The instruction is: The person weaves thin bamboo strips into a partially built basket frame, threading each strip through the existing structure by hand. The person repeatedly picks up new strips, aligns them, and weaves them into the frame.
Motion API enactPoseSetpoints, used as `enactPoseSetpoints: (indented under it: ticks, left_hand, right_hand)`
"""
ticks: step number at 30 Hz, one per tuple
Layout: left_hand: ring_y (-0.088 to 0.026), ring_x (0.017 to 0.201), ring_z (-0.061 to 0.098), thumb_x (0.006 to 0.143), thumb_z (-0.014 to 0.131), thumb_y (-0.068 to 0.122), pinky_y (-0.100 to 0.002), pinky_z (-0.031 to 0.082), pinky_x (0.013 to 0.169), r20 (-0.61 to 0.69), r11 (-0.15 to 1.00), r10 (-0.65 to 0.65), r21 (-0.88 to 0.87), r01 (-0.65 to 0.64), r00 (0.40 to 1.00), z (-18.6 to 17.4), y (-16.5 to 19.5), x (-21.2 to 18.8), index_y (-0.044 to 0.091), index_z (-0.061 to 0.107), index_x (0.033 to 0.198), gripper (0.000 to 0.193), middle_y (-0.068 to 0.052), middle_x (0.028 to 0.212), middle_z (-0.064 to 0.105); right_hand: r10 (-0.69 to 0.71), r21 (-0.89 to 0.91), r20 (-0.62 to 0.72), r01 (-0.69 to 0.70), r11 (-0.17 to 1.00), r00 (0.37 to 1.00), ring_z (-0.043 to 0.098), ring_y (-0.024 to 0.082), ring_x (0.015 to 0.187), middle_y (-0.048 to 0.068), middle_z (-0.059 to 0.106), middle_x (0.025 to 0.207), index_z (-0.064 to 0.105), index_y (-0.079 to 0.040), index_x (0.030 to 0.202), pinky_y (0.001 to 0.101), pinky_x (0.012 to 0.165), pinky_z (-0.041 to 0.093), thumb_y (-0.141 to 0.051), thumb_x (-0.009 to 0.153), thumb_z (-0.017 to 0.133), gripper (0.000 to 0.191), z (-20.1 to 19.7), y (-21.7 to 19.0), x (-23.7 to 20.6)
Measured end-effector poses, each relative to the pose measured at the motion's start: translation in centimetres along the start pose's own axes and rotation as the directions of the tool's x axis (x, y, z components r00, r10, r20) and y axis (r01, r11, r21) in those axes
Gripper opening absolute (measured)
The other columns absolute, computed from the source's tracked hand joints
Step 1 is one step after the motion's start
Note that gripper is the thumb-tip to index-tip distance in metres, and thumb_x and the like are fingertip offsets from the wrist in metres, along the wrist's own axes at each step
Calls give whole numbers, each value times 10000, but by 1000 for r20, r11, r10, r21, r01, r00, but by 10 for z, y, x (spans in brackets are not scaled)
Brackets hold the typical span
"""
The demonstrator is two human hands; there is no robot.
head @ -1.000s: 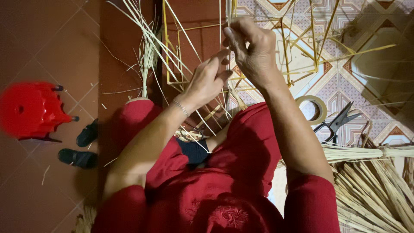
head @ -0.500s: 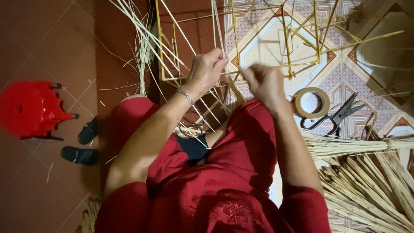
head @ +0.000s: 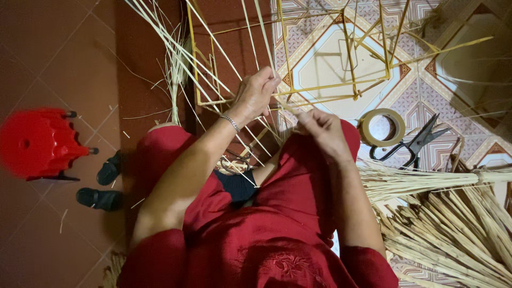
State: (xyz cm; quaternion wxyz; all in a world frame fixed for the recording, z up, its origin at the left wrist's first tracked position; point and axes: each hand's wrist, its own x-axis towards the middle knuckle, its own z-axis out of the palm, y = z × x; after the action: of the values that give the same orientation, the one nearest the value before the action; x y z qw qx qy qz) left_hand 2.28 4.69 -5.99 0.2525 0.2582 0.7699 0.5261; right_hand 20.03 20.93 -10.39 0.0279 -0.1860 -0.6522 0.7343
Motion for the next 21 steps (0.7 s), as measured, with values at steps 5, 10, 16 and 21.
enactPoseSetpoints:
  ticks: [5,10,16,21]
  left_hand:
    - [-101,458,674,1064,526,224,-272,586,404,105,994,-34,106,23,994,-6,-2,2,93,548,1063,134,-41,745,686]
    - [-90,519,688,966,640,108,-294,588,422,146,998,22,55,-30,989,-9,0,-1,77,510,1054,160,-19,813,733]
    - [-128,551,661,962,621,-29,-310,571,468,82,997,14,69,-19,997,2,-12,3,38,586,1005,87,-133,771,712]
    - [-133,658,691,897,667,-65,-317,578,570,-21,938,304,185,-295,953,9,-27,8,18,744,1048,188,-161,795,757]
  right_hand:
    - [-45,488,43,18,873,998,668,161,786,137,753,1111,692,-46,983,293,743,540,-310,1040,640,275,3,-38,16]
    - [-34,560,-77,71,826,996,728,234,891,200,743,1141,633,-43,1030,388,808,610,-322,1050,600,281,14,-70,48]
    - [-30,254,-97,54,966,995,708,257,1101,159,730,1192,648,-7,1151,455,942,578,-500,1042,503,525,36,-77,76]
    - [-3,128,40,-2,992,999,656,233,1214,130,709,1254,665,-47,1249,430,994,551,-723,952,272,837,39,-80,100]
